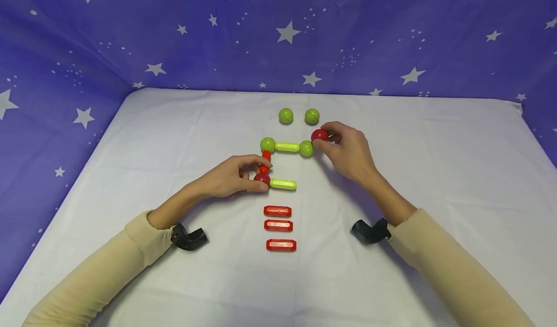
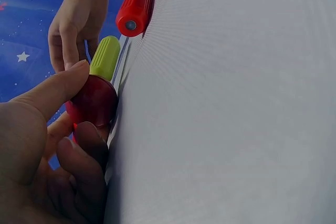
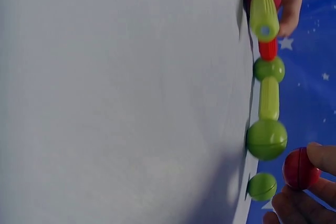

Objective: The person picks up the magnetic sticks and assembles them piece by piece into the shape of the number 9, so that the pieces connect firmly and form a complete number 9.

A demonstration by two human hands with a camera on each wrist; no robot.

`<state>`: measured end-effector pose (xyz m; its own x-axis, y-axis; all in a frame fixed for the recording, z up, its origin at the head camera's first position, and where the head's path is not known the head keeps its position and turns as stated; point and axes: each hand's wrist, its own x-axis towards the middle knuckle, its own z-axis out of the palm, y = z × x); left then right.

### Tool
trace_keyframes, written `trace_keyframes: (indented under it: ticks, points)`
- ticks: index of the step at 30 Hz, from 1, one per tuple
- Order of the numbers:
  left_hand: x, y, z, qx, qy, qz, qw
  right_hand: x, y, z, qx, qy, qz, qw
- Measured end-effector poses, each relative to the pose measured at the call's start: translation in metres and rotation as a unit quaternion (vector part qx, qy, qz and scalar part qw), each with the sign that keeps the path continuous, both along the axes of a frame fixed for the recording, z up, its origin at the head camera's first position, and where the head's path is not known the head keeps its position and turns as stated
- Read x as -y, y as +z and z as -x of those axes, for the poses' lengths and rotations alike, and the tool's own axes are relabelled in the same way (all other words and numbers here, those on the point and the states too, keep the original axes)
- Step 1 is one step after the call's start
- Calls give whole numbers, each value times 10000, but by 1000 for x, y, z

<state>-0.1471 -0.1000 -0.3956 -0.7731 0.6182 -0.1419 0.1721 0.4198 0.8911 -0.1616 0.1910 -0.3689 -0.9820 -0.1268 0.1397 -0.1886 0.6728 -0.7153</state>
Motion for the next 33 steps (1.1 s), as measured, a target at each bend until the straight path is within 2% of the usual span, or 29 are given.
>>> trace_keyframes:
  ticks: [15,24,33]
  points:
    - [1,-2,1,3,27,-5,10000,9,3,-31,-109,531,186,9984]
    - [0,-1,1,3,16,-10,10000,10,-3,-41,-67,775,60,9970]
    - [0,-1,1,21,2,-29,10000,12,-5,-54,213,1027,-268,9941]
